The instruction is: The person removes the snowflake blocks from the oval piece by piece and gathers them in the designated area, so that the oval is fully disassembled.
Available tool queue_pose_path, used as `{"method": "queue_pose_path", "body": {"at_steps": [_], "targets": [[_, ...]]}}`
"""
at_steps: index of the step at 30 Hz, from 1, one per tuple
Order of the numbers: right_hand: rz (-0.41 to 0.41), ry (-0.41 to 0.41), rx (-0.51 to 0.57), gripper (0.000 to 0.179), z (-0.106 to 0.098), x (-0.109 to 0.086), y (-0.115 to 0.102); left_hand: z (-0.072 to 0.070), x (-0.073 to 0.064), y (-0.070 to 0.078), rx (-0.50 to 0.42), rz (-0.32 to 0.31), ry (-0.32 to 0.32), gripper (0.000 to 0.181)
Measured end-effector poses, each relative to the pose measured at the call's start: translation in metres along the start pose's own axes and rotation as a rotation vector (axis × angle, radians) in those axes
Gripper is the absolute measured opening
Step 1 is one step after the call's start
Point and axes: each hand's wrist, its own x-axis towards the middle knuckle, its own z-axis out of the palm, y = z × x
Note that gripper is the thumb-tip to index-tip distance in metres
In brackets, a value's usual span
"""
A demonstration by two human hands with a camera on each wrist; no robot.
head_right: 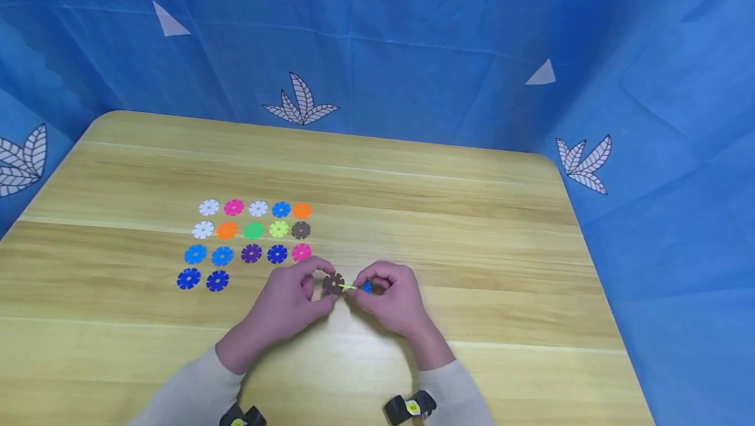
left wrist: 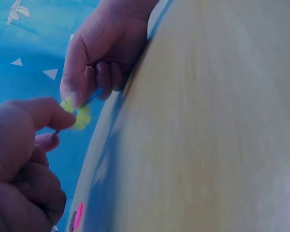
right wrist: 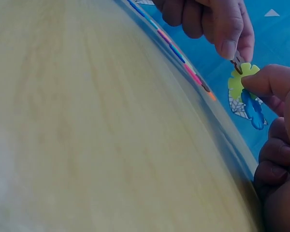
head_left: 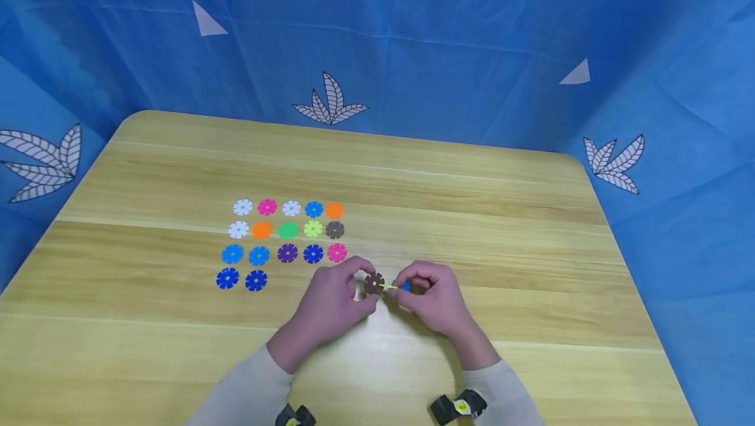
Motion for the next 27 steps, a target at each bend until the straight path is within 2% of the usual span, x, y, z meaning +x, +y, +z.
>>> {"method": "queue_pose_path", "body": {"at_steps": [3,6,14,23,27], "targets": [[-0.004,-0.001,-0.001,0.016,0.0,0.0,-0.001,0.0,0.0,-0.001,0.129,0.092,0.032,0.03],[-0.016,0.0,0.005,0.017,0.0,0.0,-0.001,0.001,0.0,-0.003,0.192,0.149,0.06,0.028],[-0.041,-0.001,0.011,0.02,0.0,0.0,-0.001,0.006,0.0,-0.007,0.133,0.252,0.112,0.025],[-0.035,-0.008,-0.039,0.02,0.0,0.001,0.0,0.006,-0.001,-0.009,0.164,0.339,0.145,0.025],[-0.029,-0.01,-0.046,0.021,0.002,0.002,-0.02,0.006,-0.002,-0.01,0.164,0.36,0.149,0.024]]}}
